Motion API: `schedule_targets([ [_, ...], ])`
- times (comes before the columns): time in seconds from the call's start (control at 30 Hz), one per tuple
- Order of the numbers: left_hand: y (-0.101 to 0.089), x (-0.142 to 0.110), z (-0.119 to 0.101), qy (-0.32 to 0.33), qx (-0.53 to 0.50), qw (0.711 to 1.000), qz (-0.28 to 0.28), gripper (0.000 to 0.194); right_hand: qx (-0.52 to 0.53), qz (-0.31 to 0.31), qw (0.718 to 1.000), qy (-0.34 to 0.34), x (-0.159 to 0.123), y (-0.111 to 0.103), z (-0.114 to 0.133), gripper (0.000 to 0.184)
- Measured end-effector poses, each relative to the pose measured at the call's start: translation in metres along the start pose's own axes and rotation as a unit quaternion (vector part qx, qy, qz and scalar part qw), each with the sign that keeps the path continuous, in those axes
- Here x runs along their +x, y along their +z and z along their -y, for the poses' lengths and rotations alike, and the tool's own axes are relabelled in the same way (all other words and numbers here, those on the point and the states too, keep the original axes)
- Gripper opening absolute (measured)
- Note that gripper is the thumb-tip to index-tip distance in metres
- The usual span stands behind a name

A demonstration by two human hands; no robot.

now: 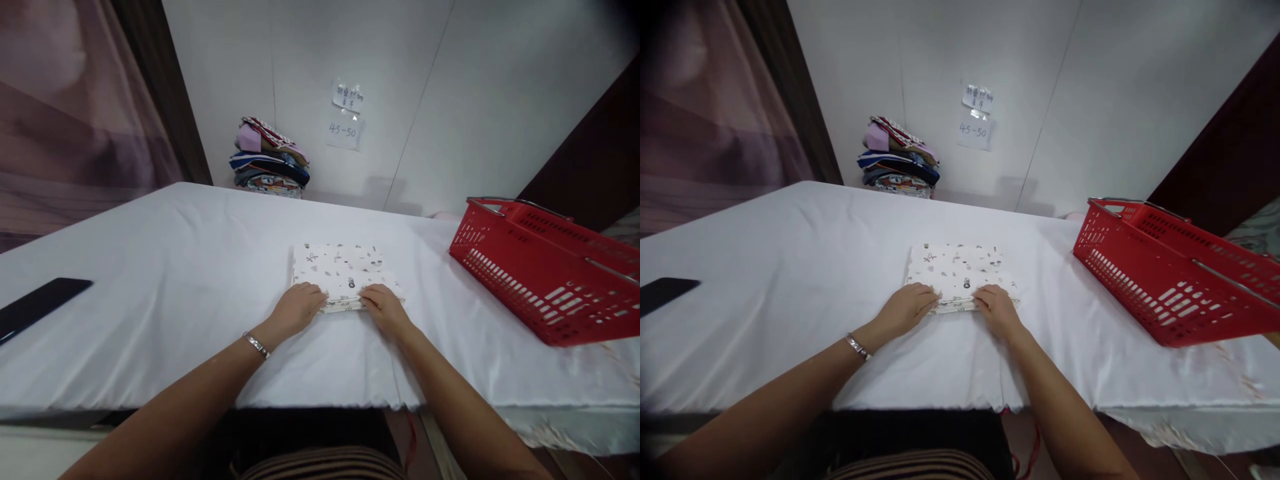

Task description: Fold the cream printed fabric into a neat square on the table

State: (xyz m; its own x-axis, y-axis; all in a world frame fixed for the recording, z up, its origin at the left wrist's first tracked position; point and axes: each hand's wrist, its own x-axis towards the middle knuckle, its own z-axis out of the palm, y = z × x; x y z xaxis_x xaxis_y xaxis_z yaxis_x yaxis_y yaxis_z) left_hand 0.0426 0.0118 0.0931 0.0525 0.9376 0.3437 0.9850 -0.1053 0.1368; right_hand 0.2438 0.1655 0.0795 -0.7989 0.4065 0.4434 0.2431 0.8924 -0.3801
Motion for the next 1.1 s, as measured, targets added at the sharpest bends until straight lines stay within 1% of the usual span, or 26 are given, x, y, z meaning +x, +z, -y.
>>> schedule_targets([
  [0.13,0.001,-0.001,-0.001,0.008,0.016,1.0,0.0,0.022,-0.004,-0.011,1.0,-0.012,0.0,0.002,0.0,0.022],
  [0.3,0.0,-0.001,-0.003,-0.001,0.03,1.0,-0.005,0.02,0.003,-0.061,0.997,-0.041,-0.003,0.002,-0.001,0.023],
  [0.43,0.001,-0.002,-0.004,0.01,0.037,0.999,-0.007,0.019,-0.029,-0.046,0.996,-0.073,-0.007,0.002,-0.001,0.022],
  [0.53,0.001,-0.004,-0.005,0.024,0.043,0.999,-0.006,0.018,-0.043,-0.039,0.995,-0.082,-0.008,0.002,0.0,0.022],
  [0.73,0.003,-0.007,-0.005,0.034,0.035,0.999,-0.015,0.019,-0.027,-0.033,0.997,-0.07,-0.01,0.002,0.002,0.02],
  [0.87,0.004,-0.009,-0.003,0.037,0.019,0.999,-0.019,0.019,-0.014,-0.024,0.997,-0.073,-0.013,-0.003,0.0,0.025],
  [0.97,0.006,-0.009,-0.002,0.039,0.012,0.999,-0.031,0.018,-0.037,-0.055,0.996,-0.059,-0.018,-0.011,-0.01,0.029],
  [1.03,0.007,-0.009,-0.002,0.04,0.005,0.999,-0.036,0.017,-0.055,-0.087,0.994,-0.03,-0.024,-0.017,-0.019,0.027],
  [1.1,0.007,-0.009,-0.002,0.037,0.001,0.999,-0.034,0.016,-0.065,-0.104,0.992,-0.008,-0.029,-0.021,-0.026,0.024],
])
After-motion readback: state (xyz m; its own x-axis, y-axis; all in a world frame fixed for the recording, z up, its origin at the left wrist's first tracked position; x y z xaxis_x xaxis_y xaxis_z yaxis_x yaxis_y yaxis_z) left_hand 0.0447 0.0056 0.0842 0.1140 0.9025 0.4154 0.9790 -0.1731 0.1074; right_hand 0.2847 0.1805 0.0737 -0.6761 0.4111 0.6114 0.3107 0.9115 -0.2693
